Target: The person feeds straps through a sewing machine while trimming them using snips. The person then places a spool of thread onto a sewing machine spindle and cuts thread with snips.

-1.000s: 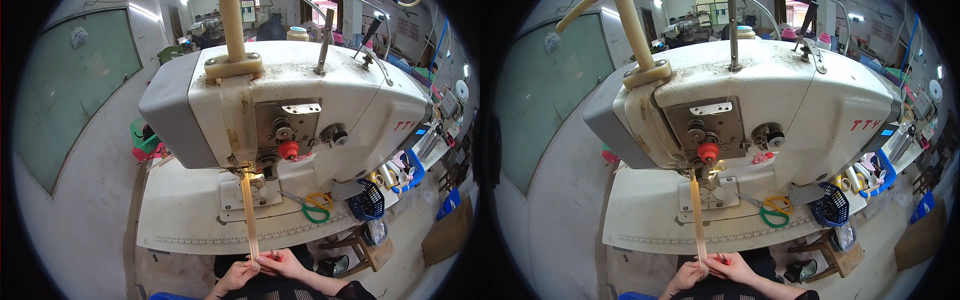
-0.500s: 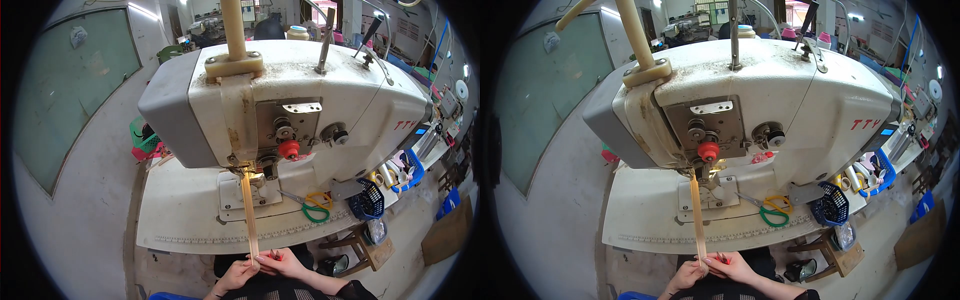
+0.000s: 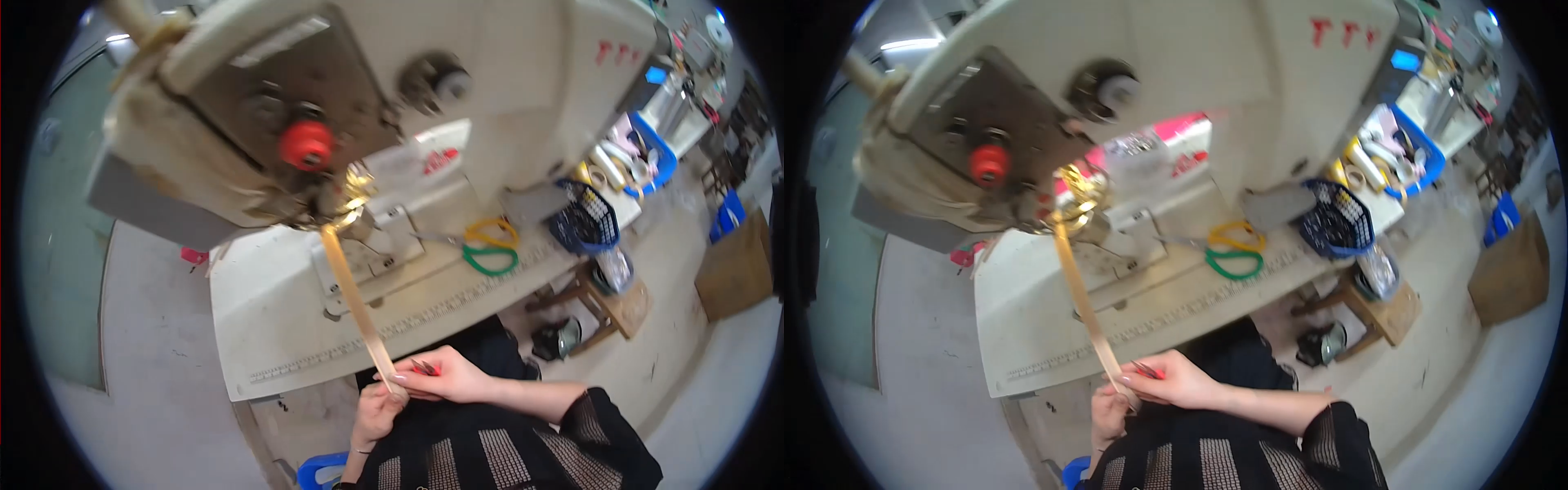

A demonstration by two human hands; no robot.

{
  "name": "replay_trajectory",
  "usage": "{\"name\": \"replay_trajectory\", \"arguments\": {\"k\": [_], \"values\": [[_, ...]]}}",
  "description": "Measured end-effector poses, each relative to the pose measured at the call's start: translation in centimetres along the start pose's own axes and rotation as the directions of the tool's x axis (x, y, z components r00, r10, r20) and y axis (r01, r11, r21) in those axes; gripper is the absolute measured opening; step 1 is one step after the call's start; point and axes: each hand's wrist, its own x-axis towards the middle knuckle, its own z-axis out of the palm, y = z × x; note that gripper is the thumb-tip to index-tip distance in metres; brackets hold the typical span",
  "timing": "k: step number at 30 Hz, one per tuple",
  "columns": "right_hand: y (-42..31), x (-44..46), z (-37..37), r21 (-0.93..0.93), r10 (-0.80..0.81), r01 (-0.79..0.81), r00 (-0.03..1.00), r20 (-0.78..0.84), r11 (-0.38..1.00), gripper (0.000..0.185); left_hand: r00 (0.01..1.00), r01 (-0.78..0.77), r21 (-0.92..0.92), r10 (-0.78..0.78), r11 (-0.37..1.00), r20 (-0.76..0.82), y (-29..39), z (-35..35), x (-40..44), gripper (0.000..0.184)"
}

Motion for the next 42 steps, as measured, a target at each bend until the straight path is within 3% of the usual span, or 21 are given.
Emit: {"name": "replay_trajectory", "arguments": {"k": [1,4,17,24,26,31,34,36,42], "values": [[0.0,-0.1,0.1,0.005,-0.011,0.011,1.000,0.009,1.000,0.024,0.997,-0.067,0.036,0.068,0.997,-0.045,0.1,0.3,0.1,0.034],[-0.8,-0.6,0.5,-0.022,-0.012,0.012,1.000,0.005,1.000,0.026,0.994,-0.051,0.034,0.054,0.998,-0.090,-0.2,0.4,-0.6,0.039],[-0.8,-0.8,0.6,0.008,0.034,-0.034,0.999,0.008,0.999,0.025,0.999,-0.009,0.002,0.009,1.000,-0.047,-0.1,0.1,-0.7,0.045],[-0.7,-0.6,0.6,-0.014,0.058,-0.058,0.998,-0.015,0.998,0.025,0.998,-0.067,0.090,0.066,0.994,0.009,1.1,0.2,0.3,0.039],[-0.7,-0.5,0.5,-0.022,0.034,-0.035,0.999,-0.026,0.999,0.024,0.990,-0.120,0.041,0.117,0.992,0.083,0.7,0.0,0.3,0.026],[-1.2,-0.5,0.6,-0.062,0.028,-0.030,0.999,-0.029,0.998,0.025,0.995,-0.052,-0.018,0.053,0.998,0.083,0.9,0.2,0.5,0.025],[-1.2,-0.4,0.7,-0.004,0.008,-0.008,1.000,-0.030,1.000,0.023,0.993,-0.096,0.031,0.094,0.995,0.066,1.0,0.2,0.7,0.038],[-1.4,-0.4,0.6,-0.008,0.012,-0.012,1.000,-0.022,1.000,0.023,0.994,-0.057,-0.010,0.058,0.998,0.092,0.9,0.1,0.5,0.023],[-1.6,-0.4,0.8,-0.008,0.017,-0.018,0.999,-0.037,1.000,0.023,0.989,-0.113,0.011,0.112,0.994,0.094,0.8,0.1,0.8,0.023]]}}
